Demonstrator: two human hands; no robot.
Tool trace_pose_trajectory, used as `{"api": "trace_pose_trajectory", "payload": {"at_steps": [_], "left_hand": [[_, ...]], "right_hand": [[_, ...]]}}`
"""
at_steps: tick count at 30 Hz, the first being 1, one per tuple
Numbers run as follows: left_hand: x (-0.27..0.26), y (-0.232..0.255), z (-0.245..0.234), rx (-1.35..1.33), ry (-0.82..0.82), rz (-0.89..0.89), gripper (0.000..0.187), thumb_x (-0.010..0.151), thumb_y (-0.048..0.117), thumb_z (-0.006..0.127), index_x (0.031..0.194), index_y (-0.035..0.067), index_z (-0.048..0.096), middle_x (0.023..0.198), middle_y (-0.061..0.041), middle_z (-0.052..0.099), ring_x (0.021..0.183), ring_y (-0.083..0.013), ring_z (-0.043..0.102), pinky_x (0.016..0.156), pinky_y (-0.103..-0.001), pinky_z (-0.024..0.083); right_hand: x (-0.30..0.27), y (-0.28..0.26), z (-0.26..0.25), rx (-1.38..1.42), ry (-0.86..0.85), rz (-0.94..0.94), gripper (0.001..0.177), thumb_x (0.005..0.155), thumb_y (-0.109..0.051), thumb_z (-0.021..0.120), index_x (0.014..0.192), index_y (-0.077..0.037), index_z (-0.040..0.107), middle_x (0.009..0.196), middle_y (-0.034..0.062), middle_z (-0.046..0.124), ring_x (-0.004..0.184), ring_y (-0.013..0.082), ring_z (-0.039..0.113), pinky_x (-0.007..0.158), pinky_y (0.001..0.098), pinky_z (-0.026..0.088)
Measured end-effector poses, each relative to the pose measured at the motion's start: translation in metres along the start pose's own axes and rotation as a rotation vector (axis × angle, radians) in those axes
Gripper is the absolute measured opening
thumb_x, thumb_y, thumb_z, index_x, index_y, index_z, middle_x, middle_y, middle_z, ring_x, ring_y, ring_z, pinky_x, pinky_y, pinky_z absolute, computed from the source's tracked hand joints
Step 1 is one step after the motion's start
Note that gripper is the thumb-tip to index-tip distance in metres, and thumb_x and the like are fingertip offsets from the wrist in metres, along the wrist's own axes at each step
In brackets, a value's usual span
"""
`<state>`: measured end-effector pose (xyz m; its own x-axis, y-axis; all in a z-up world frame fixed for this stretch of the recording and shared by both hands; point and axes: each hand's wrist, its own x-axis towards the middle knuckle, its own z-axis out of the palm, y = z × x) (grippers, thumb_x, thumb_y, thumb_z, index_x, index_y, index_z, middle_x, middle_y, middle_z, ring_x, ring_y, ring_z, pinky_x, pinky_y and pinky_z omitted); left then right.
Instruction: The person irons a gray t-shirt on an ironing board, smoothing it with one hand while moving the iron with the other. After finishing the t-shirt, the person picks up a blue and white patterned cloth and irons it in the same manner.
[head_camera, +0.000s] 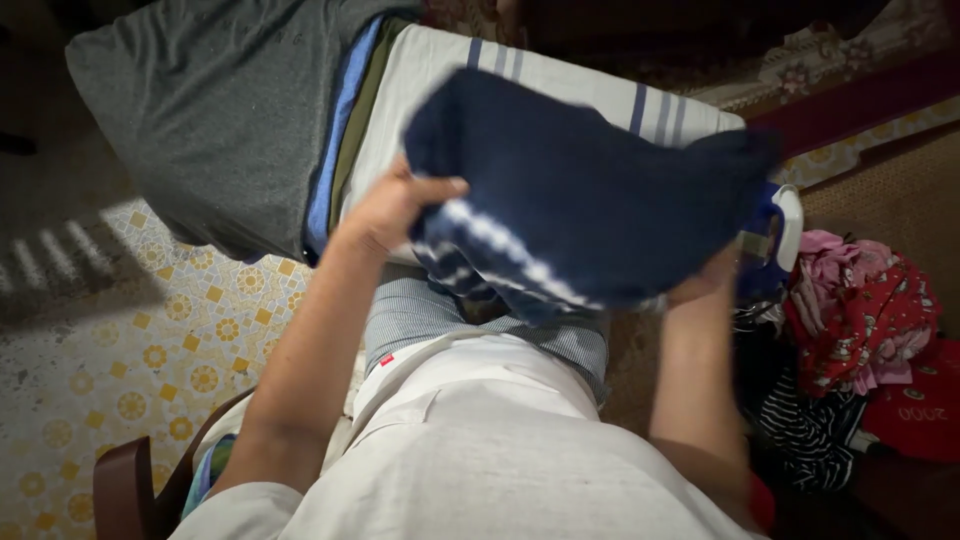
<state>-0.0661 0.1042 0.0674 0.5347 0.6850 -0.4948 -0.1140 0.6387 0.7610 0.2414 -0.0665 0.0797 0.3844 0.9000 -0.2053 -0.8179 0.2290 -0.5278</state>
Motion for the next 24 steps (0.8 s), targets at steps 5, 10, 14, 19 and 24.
{"api": "trace_pose_trajectory", "payload": {"at_steps": [5, 10, 14, 19, 24], "left_hand": [[0.067, 0.039, -0.005, 0.748, -0.262, 0.785, 0.069, 0.084, -0.01, 0.065, 0.15, -0.005, 0.047, 0.147, -0.02, 0.059, 0.14, -0.0319, 0.051, 0.119, -0.037, 0.036], [0.162, 0.073, 0.026, 0.795, -0.032, 0.7, 0.062, 0.095, 0.029, 0.08, 0.146, 0.003, 0.056, 0.142, -0.016, 0.068, 0.136, -0.0263, 0.062, 0.114, -0.034, 0.051], [0.165, 0.041, 0.0, 0.726, 0.0, 0.377, 0.081, 0.075, 0.043, 0.087, 0.139, 0.004, 0.057, 0.133, -0.015, 0.067, 0.122, -0.0255, 0.064, 0.104, -0.034, 0.05], [0.103, 0.009, -0.057, 0.849, -0.079, 0.089, 0.061, 0.075, 0.032, 0.085, 0.121, -0.007, 0.073, 0.115, -0.017, 0.078, 0.109, -0.0271, 0.072, 0.103, -0.037, 0.05], [0.044, 0.005, -0.079, 0.338, -0.221, 0.044, 0.066, 0.08, 0.016, 0.081, 0.137, -0.01, 0.059, 0.13, -0.019, 0.069, 0.117, -0.0248, 0.067, 0.108, -0.037, 0.05]], "right_hand": [[0.041, -0.044, 0.024, -0.497, 0.007, -0.284, 0.052, 0.105, -0.025, 0.068, 0.148, 0.001, 0.058, 0.15, 0.0173, 0.059, 0.142, 0.0328, 0.06, 0.125, 0.0466, 0.047], [0.113, -0.069, 0.033, -0.765, -0.183, -0.623, 0.074, 0.095, -0.027, 0.073, 0.15, -0.007, 0.029, 0.157, 0.0231, 0.04, 0.148, 0.0402, 0.046, 0.13, 0.0511, 0.042], [0.144, -0.014, -0.034, -0.414, 0.297, -0.122, 0.084, 0.084, -0.053, 0.064, 0.152, -0.008, 0.041, 0.156, 0.0158, 0.043, 0.139, 0.0369, 0.046, 0.113, 0.0626, 0.041], [0.095, 0.02, -0.104, -0.391, 0.156, 0.308, 0.061, 0.092, -0.031, 0.067, 0.142, 0.0, 0.054, 0.141, 0.0131, 0.064, 0.133, 0.0302, 0.057, 0.119, 0.0449, 0.038], [0.055, -0.021, -0.125, -0.533, 0.007, 0.295, 0.052, 0.098, -0.02, 0.072, 0.14, 0.006, 0.055, 0.134, 0.0135, 0.066, 0.125, 0.0259, 0.059, 0.115, 0.0383, 0.041]]}}
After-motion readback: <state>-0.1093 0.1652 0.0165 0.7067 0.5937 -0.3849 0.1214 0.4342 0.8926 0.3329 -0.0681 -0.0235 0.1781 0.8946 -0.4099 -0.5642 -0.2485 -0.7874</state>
